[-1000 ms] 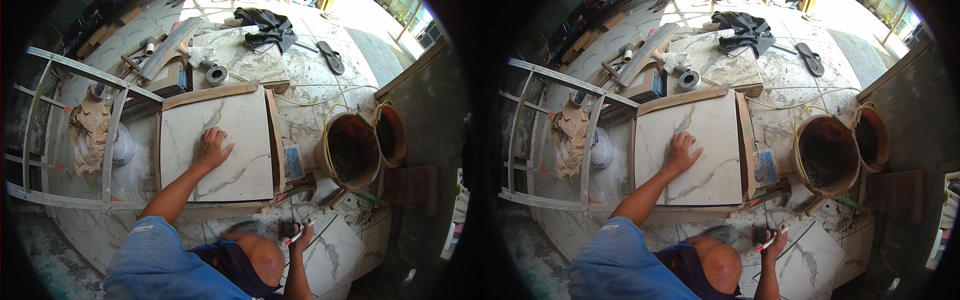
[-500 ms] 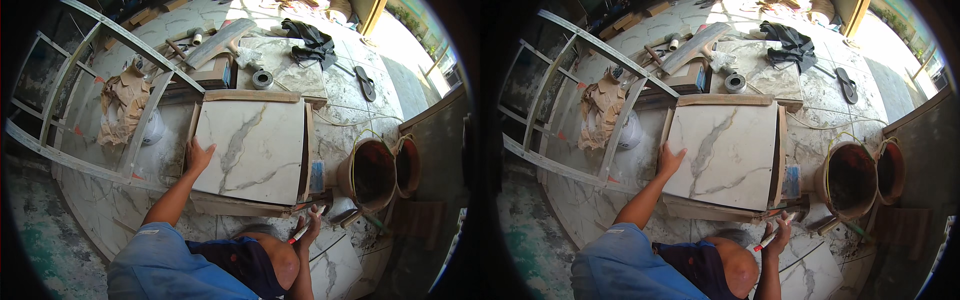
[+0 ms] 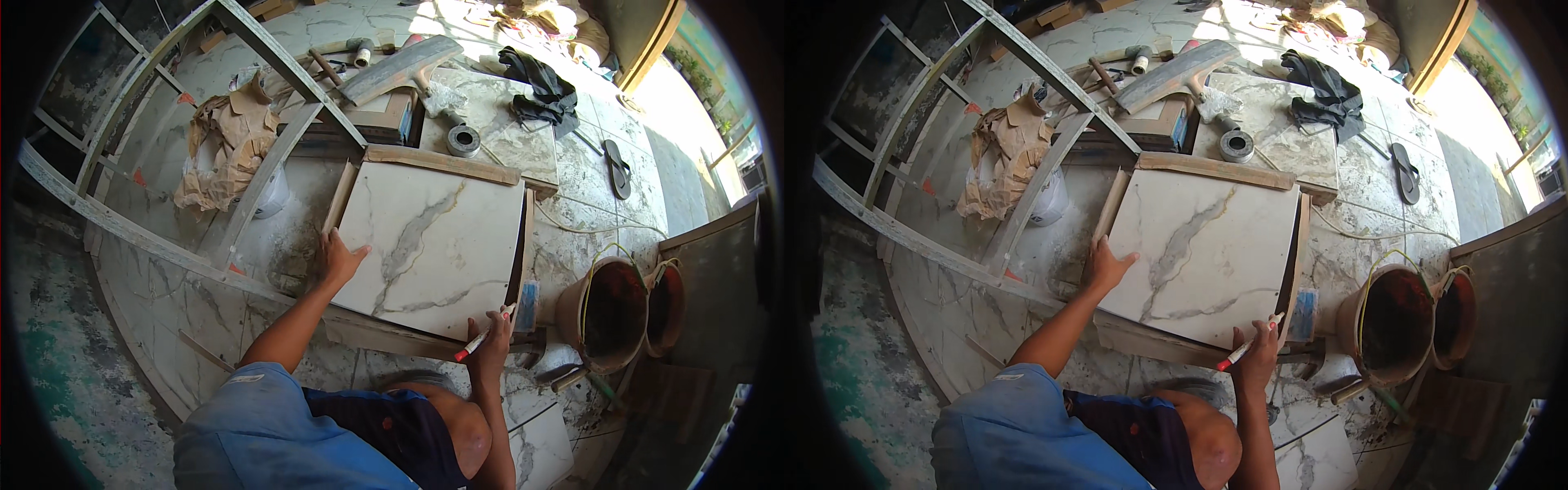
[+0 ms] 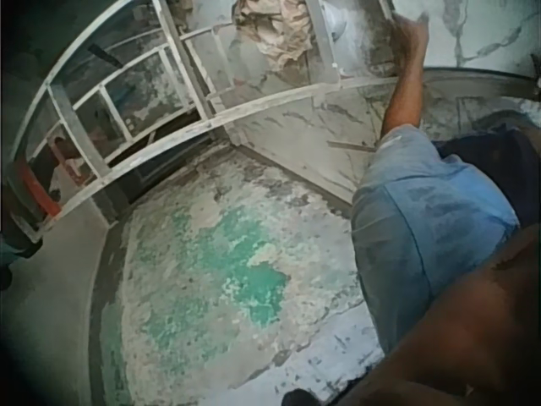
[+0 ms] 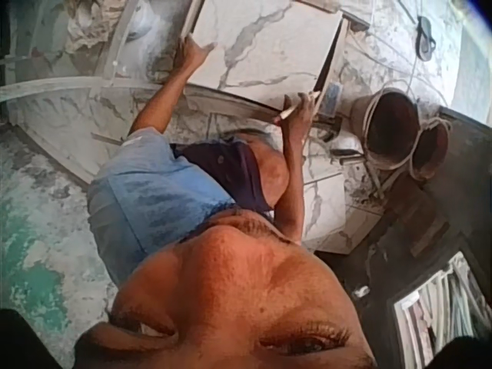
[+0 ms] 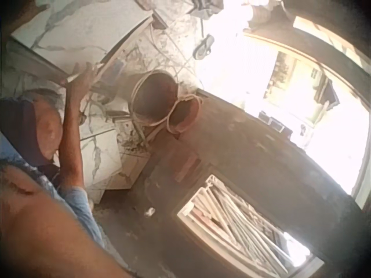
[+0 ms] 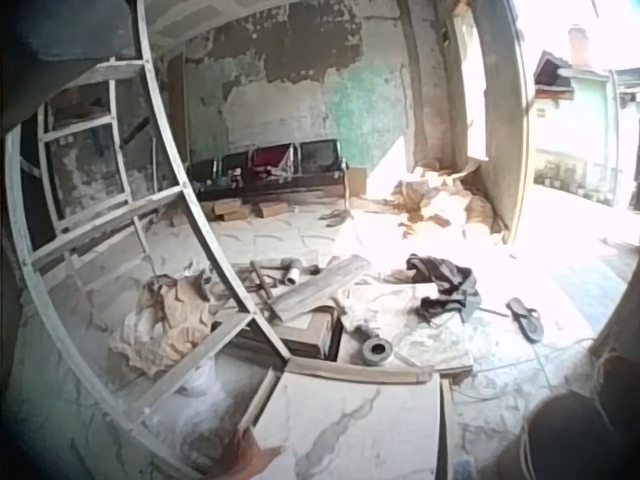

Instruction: The person measures a floor area and a tile, then uses a hammer and chisel to break a section of the wall. They measure the tile again and mark it with a marker, preparing it for cutting.

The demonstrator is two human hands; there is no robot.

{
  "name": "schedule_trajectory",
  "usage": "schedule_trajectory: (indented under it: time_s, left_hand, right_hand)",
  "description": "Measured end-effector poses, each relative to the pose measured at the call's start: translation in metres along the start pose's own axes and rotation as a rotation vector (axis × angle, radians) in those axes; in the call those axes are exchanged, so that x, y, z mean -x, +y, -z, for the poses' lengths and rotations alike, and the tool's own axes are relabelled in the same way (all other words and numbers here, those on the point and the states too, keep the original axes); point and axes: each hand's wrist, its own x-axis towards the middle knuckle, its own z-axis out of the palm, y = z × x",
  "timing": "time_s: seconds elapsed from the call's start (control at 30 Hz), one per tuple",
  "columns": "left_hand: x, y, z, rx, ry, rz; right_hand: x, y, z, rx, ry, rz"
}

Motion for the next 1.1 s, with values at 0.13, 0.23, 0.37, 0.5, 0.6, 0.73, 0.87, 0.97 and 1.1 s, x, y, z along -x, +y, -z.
schedule_trajectory:
  time_s: [0.13,0.23,0.37,0.5,0.6,0.73,0.87,0.97,1.1]
  left_hand:
    - [-0.001,0.003,0.006,-0.022,-0.036,0.040]
    - [-0.005,-0.004,0.000,-0.023,-0.026,0.026]
    - [-0.009,-0.011,-0.005,0.003,-0.011,0.006]
    - [-0.008,-0.004,0.002,0.000,-0.061,0.016]
    - [-0.014,-0.009,0.002,-0.026,-0.060,0.020]
    - [-0.011,0.009,0.008,0.002,-0.058,0.073]
    - [-0.021,-0.008,0.004,0.030,-0.078,0.059]
    - [-0.020,-0.002,0.007,0.012,-0.055,0.084]
    - [-0.011,0.018,0.018,0.071,-0.061,0.097]
  right_hand:
    - [-0.004,-0.007,-0.007,0.018,-0.017,-0.042]
    - [-0.003,-0.005,-0.015,0.019,0.010,-0.054]
    - [0.002,0.002,-0.022,-0.019,-0.028,-0.144]
    - [-0.001,-0.003,-0.019,-0.001,-0.019,-0.128]
    - [-0.003,-0.007,-0.021,-0.030,0.028,-0.149]
    - [-0.008,-0.007,-0.023,-0.042,0.069,-0.225]
    - [-0.014,-0.015,-0.020,-0.122,0.071,-0.289]
    - [-0.015,-0.015,-0.018,-0.142,0.051,-0.354]
    - [-0.017,-0.014,-0.013,-0.159,0.044,-0.395]
